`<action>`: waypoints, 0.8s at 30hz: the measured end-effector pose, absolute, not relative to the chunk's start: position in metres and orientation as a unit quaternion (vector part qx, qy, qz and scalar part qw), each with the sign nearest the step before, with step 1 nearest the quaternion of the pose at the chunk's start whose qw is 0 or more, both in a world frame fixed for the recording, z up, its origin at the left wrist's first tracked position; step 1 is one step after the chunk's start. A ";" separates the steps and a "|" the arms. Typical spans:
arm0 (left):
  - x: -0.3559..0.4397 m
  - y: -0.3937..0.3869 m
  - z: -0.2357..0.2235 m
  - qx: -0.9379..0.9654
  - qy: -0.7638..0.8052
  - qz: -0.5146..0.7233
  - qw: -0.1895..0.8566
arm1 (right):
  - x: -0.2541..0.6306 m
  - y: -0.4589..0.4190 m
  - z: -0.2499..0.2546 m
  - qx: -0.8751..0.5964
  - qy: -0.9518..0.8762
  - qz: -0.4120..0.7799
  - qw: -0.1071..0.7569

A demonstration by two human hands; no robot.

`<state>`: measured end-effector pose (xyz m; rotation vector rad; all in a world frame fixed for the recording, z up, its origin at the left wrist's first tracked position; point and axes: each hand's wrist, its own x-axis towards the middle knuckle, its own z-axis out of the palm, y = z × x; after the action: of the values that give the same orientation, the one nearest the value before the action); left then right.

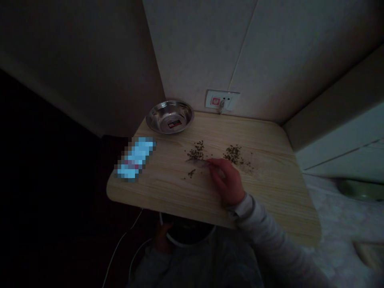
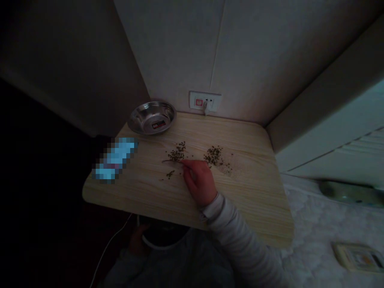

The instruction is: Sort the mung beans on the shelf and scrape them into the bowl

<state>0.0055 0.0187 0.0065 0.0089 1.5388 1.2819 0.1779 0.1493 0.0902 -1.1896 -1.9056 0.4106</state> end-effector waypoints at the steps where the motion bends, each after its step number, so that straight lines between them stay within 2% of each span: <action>1: 0.006 0.019 0.007 0.005 0.651 0.538 0.536 | 0.178 0.150 0.090 -0.483 -0.747 0.180 0.420; 8: 0.007 0.020 0.010 0.014 0.660 0.528 0.535 | 0.176 0.152 0.088 -0.501 -0.739 0.228 0.389; 24: 0.007 0.021 0.017 0.075 0.666 0.534 0.516 | 0.173 0.152 0.083 -0.492 -0.761 0.242 0.348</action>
<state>0.0070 0.0212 0.0175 0.1813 1.5986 1.2830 0.1726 0.1518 0.0830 -1.2751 -1.9725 0.6277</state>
